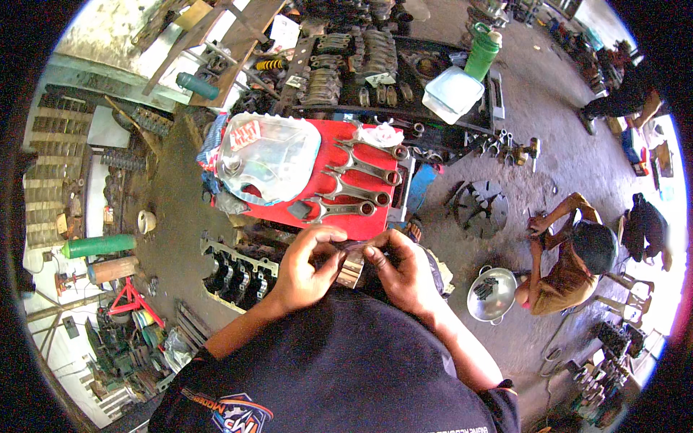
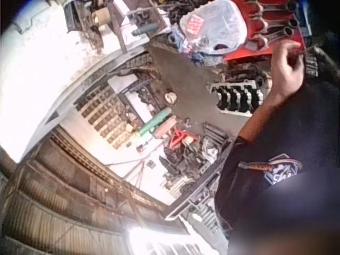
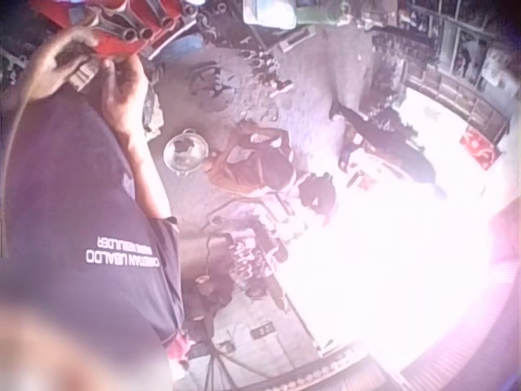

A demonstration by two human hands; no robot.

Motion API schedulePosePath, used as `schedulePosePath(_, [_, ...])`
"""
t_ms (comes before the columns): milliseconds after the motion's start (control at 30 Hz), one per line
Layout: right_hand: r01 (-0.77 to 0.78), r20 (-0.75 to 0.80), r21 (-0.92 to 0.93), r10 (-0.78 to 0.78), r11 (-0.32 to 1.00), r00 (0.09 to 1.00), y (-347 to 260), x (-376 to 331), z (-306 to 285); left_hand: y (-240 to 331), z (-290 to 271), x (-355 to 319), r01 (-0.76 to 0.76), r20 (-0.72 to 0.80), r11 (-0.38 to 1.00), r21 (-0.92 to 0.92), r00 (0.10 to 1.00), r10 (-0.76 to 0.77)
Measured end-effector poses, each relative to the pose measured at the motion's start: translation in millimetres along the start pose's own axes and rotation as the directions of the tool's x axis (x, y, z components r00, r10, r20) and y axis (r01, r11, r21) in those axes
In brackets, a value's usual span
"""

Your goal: The person wipes and inspects small metal engine parts, likely connecting rod caps, using a cloth. They pick up each part, wipe it, rotate it to view different surfaces, and place it back on a red tray. The person repeats this process for several parts while other workers are visible in the background.

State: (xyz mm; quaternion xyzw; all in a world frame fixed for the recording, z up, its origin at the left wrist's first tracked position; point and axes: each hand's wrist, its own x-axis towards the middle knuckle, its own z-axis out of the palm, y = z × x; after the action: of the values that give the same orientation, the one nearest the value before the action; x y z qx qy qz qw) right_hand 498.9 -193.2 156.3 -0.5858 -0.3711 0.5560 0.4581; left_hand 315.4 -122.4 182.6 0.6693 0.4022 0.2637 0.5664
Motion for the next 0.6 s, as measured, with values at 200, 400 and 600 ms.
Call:
schedulePosePath(200, [0.027, -0.048, -0.029, -0.028, 0.999, 0.998, -3, 8, 9, 23, -21, 2, -0.363, 0.297, 0.833, 0.417, 0.921, 0.252])
schedulePosePath(400, [-0.179, 0.042, 0.162, 0.174, 0.97, 0.984, 4, 20, 10, -5, -19, -3, -0.378, 0.268, 0.803, 0.462, 0.922, 0.28])
schedulePosePath(600, [-0.375, 0.069, 0.262, 0.371, 0.889, 0.926, 25, 43, 26, -27, -41, -10, -0.383, 0.145, 0.82, 0.425, 0.923, 0.356])
